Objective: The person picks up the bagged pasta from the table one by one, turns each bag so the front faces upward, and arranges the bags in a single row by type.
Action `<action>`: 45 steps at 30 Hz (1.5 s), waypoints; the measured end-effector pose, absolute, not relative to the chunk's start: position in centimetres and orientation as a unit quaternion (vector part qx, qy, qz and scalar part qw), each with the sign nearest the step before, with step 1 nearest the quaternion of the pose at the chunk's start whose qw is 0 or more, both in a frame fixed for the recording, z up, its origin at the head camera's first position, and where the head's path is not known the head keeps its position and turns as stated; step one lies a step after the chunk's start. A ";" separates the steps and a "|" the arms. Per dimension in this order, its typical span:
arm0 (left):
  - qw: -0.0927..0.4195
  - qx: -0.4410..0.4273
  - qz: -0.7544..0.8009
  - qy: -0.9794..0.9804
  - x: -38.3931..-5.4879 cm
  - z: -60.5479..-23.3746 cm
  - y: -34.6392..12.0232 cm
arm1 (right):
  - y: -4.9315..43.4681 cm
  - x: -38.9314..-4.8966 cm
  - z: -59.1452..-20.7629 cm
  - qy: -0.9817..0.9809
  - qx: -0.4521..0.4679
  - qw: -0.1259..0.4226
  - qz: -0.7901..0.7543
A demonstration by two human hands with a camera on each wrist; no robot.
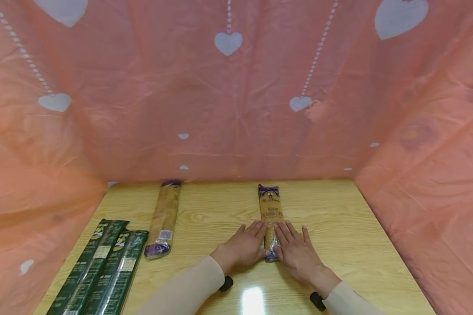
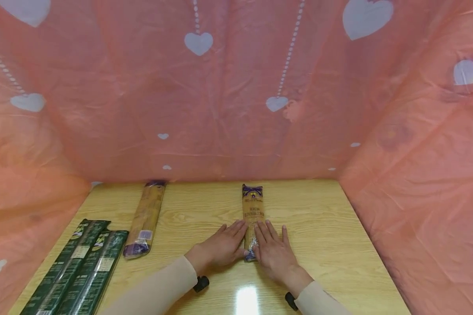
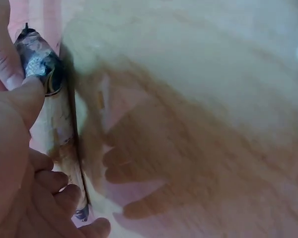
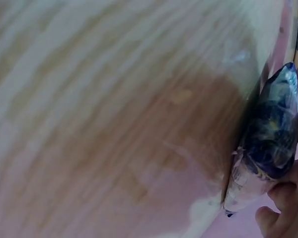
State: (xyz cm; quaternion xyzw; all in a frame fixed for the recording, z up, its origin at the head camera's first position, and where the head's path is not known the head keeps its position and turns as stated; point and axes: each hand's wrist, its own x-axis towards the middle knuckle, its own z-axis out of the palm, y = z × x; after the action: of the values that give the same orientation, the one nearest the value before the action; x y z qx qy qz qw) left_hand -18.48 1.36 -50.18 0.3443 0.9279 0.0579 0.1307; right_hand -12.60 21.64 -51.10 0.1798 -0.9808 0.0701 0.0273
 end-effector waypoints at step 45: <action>0.074 0.361 -0.076 0.926 -19.3 -50.2 13.6 | 30.0 -12.3 -51.0 -0.992 0.067 0.045 0.098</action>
State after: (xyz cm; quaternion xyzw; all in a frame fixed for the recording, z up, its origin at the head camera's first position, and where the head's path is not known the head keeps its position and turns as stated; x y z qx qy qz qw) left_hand -19.35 13.63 -50.17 0.3614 0.9264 -0.0762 0.0737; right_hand -12.35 29.99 -50.98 0.0665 -0.9919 0.0978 0.0453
